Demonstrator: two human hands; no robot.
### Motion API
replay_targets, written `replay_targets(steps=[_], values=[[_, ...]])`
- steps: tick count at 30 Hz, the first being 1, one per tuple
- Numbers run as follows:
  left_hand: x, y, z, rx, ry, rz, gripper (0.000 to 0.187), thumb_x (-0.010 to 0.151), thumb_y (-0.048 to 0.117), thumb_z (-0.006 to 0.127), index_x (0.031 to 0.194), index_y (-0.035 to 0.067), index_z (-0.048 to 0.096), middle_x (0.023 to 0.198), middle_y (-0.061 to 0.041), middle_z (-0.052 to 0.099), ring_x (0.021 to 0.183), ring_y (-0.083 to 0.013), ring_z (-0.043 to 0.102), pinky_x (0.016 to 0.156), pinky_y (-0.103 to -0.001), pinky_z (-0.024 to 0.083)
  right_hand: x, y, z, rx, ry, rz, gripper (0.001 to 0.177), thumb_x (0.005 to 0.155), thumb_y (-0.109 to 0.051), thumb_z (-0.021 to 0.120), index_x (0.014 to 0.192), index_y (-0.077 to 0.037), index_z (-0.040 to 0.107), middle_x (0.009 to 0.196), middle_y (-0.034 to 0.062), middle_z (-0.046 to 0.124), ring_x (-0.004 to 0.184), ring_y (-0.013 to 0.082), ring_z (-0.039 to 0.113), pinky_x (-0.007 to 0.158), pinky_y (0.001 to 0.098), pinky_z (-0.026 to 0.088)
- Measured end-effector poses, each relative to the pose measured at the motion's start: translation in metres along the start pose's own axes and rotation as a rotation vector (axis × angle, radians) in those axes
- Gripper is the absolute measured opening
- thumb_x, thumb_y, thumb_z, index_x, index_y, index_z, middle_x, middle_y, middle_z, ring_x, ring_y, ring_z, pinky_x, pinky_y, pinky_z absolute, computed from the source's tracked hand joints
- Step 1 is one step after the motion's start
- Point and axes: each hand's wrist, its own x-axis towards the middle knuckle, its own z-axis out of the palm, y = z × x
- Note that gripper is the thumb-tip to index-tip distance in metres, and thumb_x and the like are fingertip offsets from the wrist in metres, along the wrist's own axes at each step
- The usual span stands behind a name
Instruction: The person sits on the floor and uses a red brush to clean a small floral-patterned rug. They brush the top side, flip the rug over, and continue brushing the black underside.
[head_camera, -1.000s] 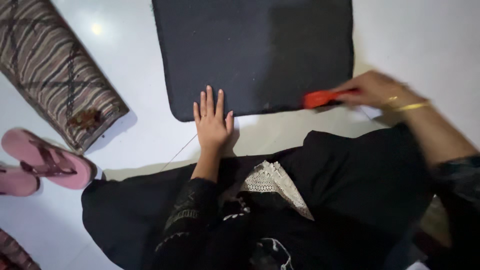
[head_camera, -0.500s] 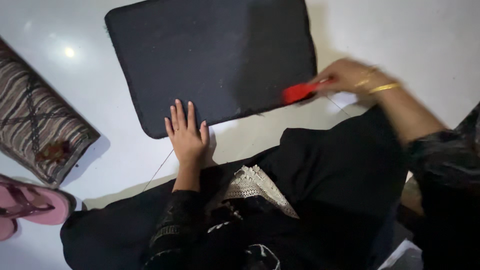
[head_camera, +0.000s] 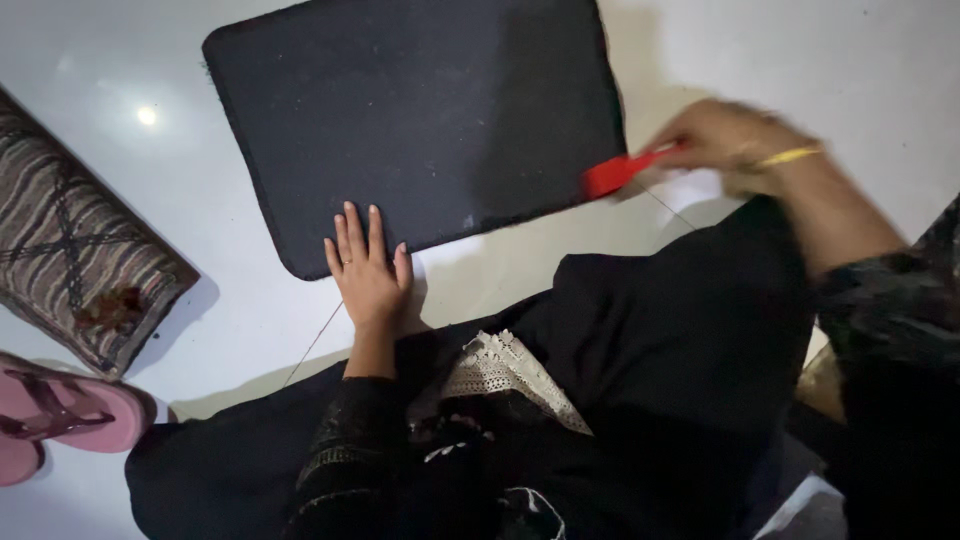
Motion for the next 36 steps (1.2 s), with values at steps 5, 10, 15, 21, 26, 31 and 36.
replay_targets(steps=[5, 10, 15, 21, 26, 31, 36], values=[[-0.001, -0.001, -0.001, 0.022, -0.012, -0.001, 0.065, 0.098, 0.037, 0.054, 0.157, 0.009, 0.047, 0.166, -0.021, 0.033, 0.154, -0.0397, 0.030, 0.124, -0.059, 0.018, -0.008, -0.004, 0.005, 0.134, 0.139, -0.192, 0.035, 0.091, -0.038, 0.069, 0.121, -0.022, 0.077, 0.102, 0.0060, 0.080, 0.084, 0.0180, 0.075, 0.083, 0.0398, 0.060], [-0.001, -0.002, 0.002, -0.008, -0.008, -0.001, 0.066, 0.099, 0.038, 0.054, 0.157, 0.009, 0.046, 0.167, -0.021, 0.032, 0.154, -0.0394, 0.029, 0.124, -0.059, 0.019, 0.028, -0.035, 0.034, -0.007, 0.089, -0.326, 0.034, 0.089, -0.039, 0.072, 0.119, -0.025, 0.077, 0.105, 0.0031, 0.080, 0.088, 0.0194, 0.074, 0.085, 0.0385, 0.056], [0.000, -0.001, 0.002, 0.020, -0.005, -0.002, 0.066, 0.097, 0.038, 0.054, 0.156, 0.010, 0.046, 0.166, -0.021, 0.033, 0.153, -0.0395, 0.030, 0.123, -0.059, 0.019, 0.005, 0.076, -0.011, -0.074, 0.317, 0.047, 0.032, 0.092, -0.031, 0.077, 0.121, -0.018, 0.080, 0.099, 0.0113, 0.079, 0.083, 0.0241, 0.073, 0.081, 0.0408, 0.058], [-0.001, 0.000, -0.002, 0.003, 0.010, 0.002, 0.066, 0.097, 0.037, 0.054, 0.157, 0.010, 0.046, 0.166, -0.021, 0.033, 0.154, -0.0394, 0.030, 0.124, -0.059, 0.018, 0.039, 0.007, 0.023, 0.727, 0.241, -0.151, 0.029, 0.088, -0.015, 0.075, 0.117, -0.015, 0.078, 0.087, 0.0064, 0.073, 0.073, 0.0117, 0.066, 0.066, 0.0322, 0.056], [-0.002, -0.004, 0.002, 0.030, -0.014, -0.016, 0.066, 0.096, 0.039, 0.053, 0.156, 0.012, 0.045, 0.166, -0.020, 0.033, 0.154, -0.0377, 0.030, 0.124, -0.057, 0.019, 0.060, 0.052, 0.001, 0.595, 0.585, -0.005, 0.024, 0.100, -0.016, 0.067, 0.123, -0.014, 0.076, 0.090, 0.0062, 0.075, 0.067, 0.0120, 0.065, 0.062, 0.0297, 0.056], [0.000, -0.003, 0.002, 0.045, -0.009, -0.010, 0.065, 0.098, 0.040, 0.052, 0.156, 0.012, 0.045, 0.166, -0.020, 0.033, 0.154, -0.0376, 0.029, 0.124, -0.057, 0.018, 0.088, 0.049, 0.044, 0.591, 0.599, -0.333, 0.025, 0.092, -0.011, 0.071, 0.116, -0.009, 0.079, 0.092, 0.0084, 0.078, 0.074, 0.0066, 0.064, 0.069, 0.0251, 0.052], [-0.002, -0.002, 0.002, 0.028, 0.000, -0.010, 0.064, 0.099, 0.039, 0.051, 0.156, 0.011, 0.046, 0.166, -0.020, 0.033, 0.154, -0.0379, 0.030, 0.124, -0.058, 0.019, 0.103, 0.071, 0.019, 0.748, 0.794, -0.022, 0.020, 0.102, -0.014, 0.067, 0.117, -0.013, 0.079, 0.100, 0.0051, 0.077, 0.070, 0.0131, 0.061, 0.066, 0.0289, 0.053]])
